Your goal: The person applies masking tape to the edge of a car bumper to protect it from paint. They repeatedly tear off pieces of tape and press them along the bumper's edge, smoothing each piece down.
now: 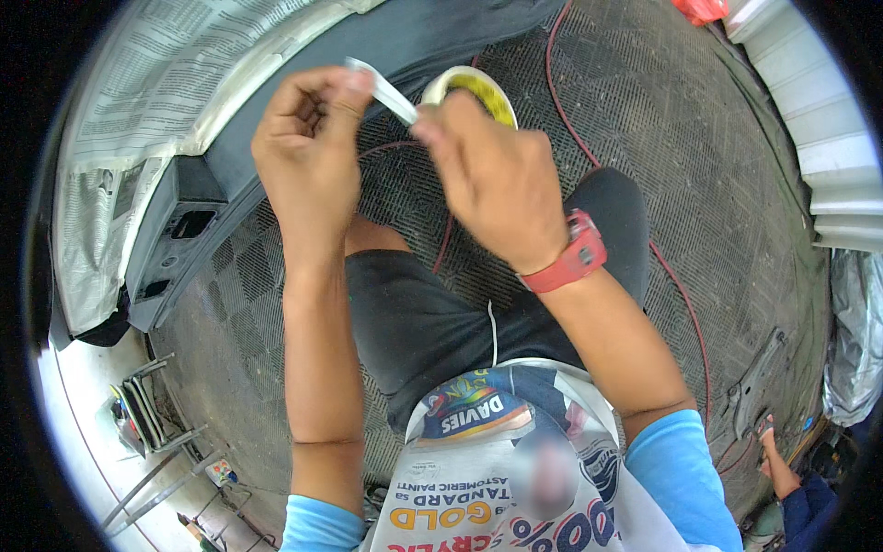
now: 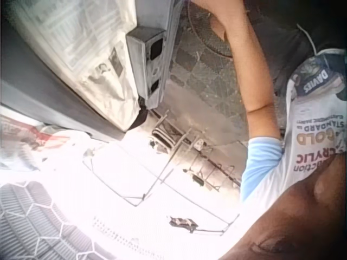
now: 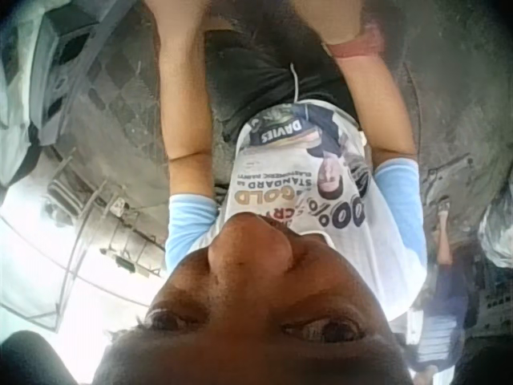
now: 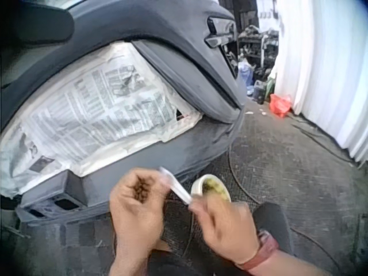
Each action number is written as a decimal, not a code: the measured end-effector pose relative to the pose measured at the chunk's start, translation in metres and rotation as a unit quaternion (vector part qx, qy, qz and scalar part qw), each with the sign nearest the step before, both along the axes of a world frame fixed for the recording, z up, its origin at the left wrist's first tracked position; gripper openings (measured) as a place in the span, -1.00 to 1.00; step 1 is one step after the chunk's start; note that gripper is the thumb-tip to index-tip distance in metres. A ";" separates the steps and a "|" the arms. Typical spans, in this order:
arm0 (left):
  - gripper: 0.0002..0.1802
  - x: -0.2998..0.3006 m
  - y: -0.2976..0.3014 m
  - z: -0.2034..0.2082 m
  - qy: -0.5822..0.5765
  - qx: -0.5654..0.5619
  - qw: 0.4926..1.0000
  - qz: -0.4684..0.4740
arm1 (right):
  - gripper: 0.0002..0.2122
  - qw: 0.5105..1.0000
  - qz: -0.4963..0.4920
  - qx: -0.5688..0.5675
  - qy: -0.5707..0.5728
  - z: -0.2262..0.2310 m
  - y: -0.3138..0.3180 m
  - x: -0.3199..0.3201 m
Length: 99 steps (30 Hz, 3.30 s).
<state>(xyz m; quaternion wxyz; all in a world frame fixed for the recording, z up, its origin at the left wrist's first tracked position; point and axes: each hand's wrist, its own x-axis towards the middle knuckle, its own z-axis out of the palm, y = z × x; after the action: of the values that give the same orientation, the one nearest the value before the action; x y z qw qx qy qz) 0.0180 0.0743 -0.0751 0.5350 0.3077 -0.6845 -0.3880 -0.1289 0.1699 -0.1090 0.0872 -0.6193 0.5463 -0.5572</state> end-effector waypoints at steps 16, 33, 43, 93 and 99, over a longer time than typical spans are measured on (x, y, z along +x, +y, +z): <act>-0.80 -0.087 -0.026 0.018 0.058 -0.040 0.996 0.057 | -0.81 0.880 -0.022 -0.051 -0.472 0.010 -0.116 -0.046; -0.75 -0.102 -0.040 0.032 -0.013 -0.128 0.981 0.143 | -0.86 0.806 -0.091 -0.079 -0.579 0.021 -0.162 -0.048; -0.76 -0.100 -0.047 0.030 -0.003 -0.146 0.980 0.137 | -0.91 0.799 -0.043 -0.083 -0.594 0.020 -0.165 -0.046; -0.78 -0.008 0.050 -0.042 0.005 -0.003 0.985 0.171 | -0.62 0.956 -0.240 -0.058 -0.160 -0.002 -0.128 -0.036; -0.79 0.016 0.080 -0.068 0.033 0.103 0.986 0.125 | -0.64 0.928 -0.112 -0.084 -0.345 0.011 -0.145 -0.032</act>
<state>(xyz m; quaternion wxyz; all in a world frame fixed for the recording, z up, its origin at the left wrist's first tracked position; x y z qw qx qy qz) 0.0343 0.1542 -0.1432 0.5671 0.4309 -0.5792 -0.3965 -0.1605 0.0253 -0.0982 0.1553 -0.3284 0.4997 -0.7864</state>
